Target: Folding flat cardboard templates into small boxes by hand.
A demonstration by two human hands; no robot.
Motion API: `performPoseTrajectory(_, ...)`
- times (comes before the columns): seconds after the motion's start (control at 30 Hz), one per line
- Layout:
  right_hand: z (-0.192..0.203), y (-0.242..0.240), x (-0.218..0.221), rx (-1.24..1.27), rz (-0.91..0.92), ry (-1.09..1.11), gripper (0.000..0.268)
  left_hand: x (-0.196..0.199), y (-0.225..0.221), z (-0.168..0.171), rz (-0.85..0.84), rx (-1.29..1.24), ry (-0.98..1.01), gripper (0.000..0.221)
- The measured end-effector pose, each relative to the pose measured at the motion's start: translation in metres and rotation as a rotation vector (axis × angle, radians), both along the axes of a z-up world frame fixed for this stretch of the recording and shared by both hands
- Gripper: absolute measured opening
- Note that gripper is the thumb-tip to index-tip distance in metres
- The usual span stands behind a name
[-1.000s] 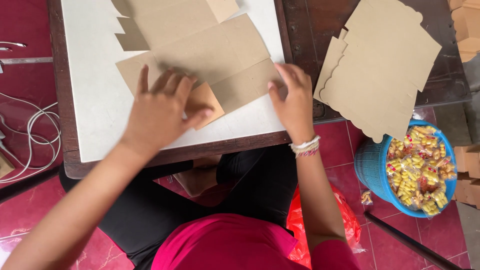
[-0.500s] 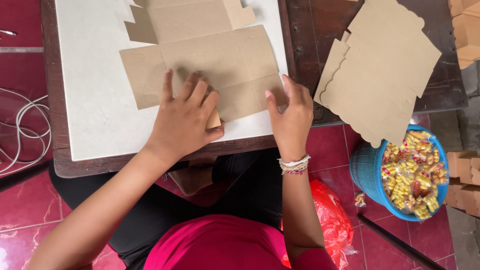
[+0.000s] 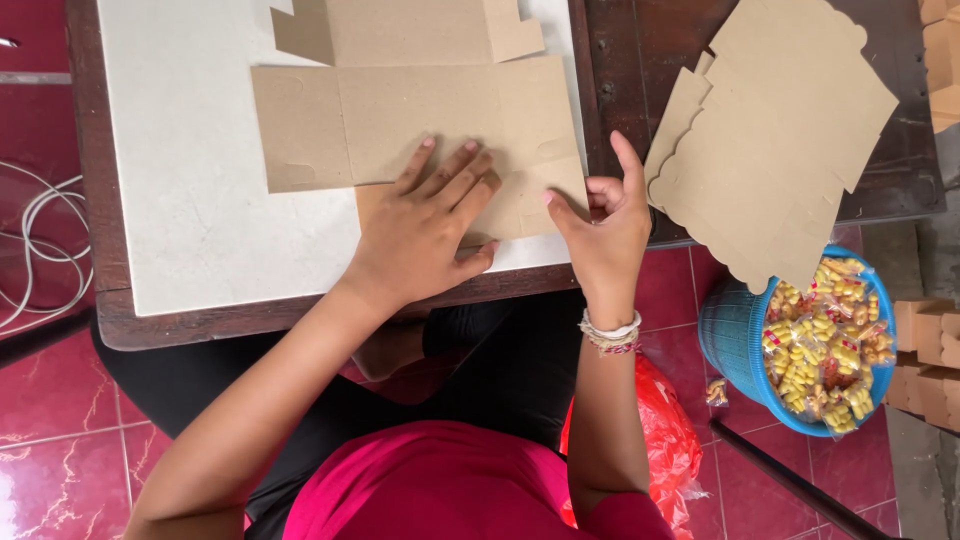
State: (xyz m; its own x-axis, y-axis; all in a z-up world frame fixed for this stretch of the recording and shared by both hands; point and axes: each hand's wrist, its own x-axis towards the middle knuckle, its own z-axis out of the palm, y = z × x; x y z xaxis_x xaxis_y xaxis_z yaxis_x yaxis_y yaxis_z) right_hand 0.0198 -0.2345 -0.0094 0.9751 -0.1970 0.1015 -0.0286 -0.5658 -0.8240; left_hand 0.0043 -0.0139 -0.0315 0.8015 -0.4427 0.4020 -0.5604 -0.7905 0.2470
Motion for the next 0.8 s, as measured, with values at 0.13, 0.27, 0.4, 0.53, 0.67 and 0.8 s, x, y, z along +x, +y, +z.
performPoseTrajectory(0.13,-0.007,0.021,-0.004,0.01,-0.051,-0.145,0.063,0.001,0.0,-0.002,0.012,-0.002,-0.02,0.067)
performPoseTrajectory(0.27,-0.01,0.032,-0.01,-0.047,-0.065,-0.291,0.032,0.001,-0.001,-0.002,0.015,-0.013,0.002,0.072)
performPoseTrajectory(0.4,-0.001,0.05,-0.027,-0.058,0.077,-0.392,0.041,0.001,0.0,-0.002,0.005,-0.011,0.004,0.073)
performPoseTrajectory(0.53,-0.003,0.062,-0.034,-0.164,0.136,-0.484,0.036,0.003,0.0,0.004,0.0,-0.06,0.047,0.083)
performPoseTrajectory(0.67,-0.024,0.058,-0.037,-0.326,0.228,-0.516,0.049,-0.004,0.002,0.016,-0.003,-0.105,0.109,0.096)
performPoseTrajectory(0.8,-0.011,0.057,-0.041,-0.447,0.399,-0.464,0.052,-0.004,0.007,0.001,-0.045,-0.104,-0.035,0.094)
